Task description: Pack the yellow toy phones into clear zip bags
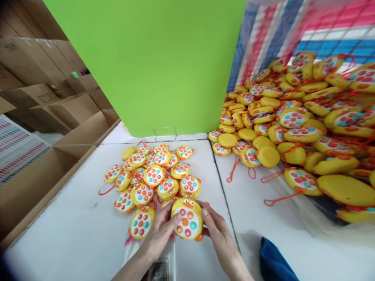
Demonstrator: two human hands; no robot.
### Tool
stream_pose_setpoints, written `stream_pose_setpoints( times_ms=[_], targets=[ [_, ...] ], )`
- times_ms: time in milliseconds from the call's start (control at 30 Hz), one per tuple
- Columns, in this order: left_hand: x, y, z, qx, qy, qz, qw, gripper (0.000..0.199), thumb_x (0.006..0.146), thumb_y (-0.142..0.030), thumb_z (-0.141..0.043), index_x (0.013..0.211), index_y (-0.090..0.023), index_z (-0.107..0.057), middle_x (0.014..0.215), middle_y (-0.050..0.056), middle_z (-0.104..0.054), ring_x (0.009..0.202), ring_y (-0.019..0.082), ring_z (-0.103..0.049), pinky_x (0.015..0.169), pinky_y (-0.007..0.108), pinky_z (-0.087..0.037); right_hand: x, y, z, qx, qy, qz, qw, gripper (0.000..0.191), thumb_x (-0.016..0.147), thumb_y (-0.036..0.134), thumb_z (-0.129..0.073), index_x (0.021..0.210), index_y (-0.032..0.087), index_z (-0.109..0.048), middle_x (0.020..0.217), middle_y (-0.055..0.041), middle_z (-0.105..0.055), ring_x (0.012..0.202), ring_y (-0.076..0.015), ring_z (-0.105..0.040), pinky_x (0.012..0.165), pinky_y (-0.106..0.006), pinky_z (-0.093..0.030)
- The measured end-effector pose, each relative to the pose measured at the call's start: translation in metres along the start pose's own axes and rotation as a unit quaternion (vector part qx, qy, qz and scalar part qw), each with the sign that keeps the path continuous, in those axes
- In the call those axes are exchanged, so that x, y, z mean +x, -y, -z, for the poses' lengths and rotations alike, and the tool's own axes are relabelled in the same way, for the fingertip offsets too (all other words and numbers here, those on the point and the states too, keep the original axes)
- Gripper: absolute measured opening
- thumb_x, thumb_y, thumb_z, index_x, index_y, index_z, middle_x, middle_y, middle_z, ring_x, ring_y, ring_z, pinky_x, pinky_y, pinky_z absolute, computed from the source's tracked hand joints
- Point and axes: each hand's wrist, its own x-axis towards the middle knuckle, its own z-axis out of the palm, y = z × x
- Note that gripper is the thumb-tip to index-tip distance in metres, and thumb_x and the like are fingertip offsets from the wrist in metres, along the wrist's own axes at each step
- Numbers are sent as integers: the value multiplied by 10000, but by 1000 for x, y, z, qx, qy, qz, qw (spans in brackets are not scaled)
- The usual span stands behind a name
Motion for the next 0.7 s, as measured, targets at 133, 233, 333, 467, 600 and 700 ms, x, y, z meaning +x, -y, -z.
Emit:
stream_pose_setpoints(
  times_ms=[133,233,333,467,600,700],
  targets=[
    [-2,7,0,-27,-24,3,999,338,806,-388,-634,1066,-173,-618,1057,78,-685,1000,253,-620,855,323,-493,-3,-13,0,-1,-34,27,999,559,778,555,-611,1228,226,-584,1351,-109,-534,1173,-287,-538,866,-362,-518],
    [-2,10,0,-45,-38,11,998,369,785,-400,-657,1072,-172,-619,1090,80,-679,1043,261,-607,884,331,-490,-3,-17,-2,8,-4,55,998,522,776,505,-639,1223,239,-593,1291,-109,-588,1134,-285,-569,912,-393,-489],
    [-4,14,2,-47,-55,34,997,456,753,-430,-688,1123,-175,-609,1133,90,-667,1100,278,-579,899,338,-489,-2,-16,-3,15,24,39,999,458,809,465,-619,1187,205,-618,1157,-118,-670,1006,-271,-636,876,-395,-501],
    [-9,21,6,-35,-116,93,988,611,677,-486,-738,1186,-184,-585,1275,121,-585,1211,317,-494,906,344,-492,1,-14,-3,-31,14,38,999,448,805,481,-617,1112,156,-641,1036,-122,-708,926,-266,-653,819,-363,-514],
    [-10,21,8,-49,-126,90,987,648,697,-461,-728,1249,-187,-528,1344,131,-523,1245,301,-467,959,358,-464,6,-16,-8,-47,-1,65,997,454,796,516,-606,1100,178,-616,1014,-96,-696,926,-255,-640,789,-337,-525],
    [-10,10,3,-9,-54,60,997,563,700,-386,-731,1201,-190,-563,1240,110,-605,1159,306,-538,929,364,-482,6,-18,-17,-57,-38,90,994,437,779,522,-619,1045,177,-601,908,-79,-692,825,-243,-642,674,-310,-539]
  ],
)
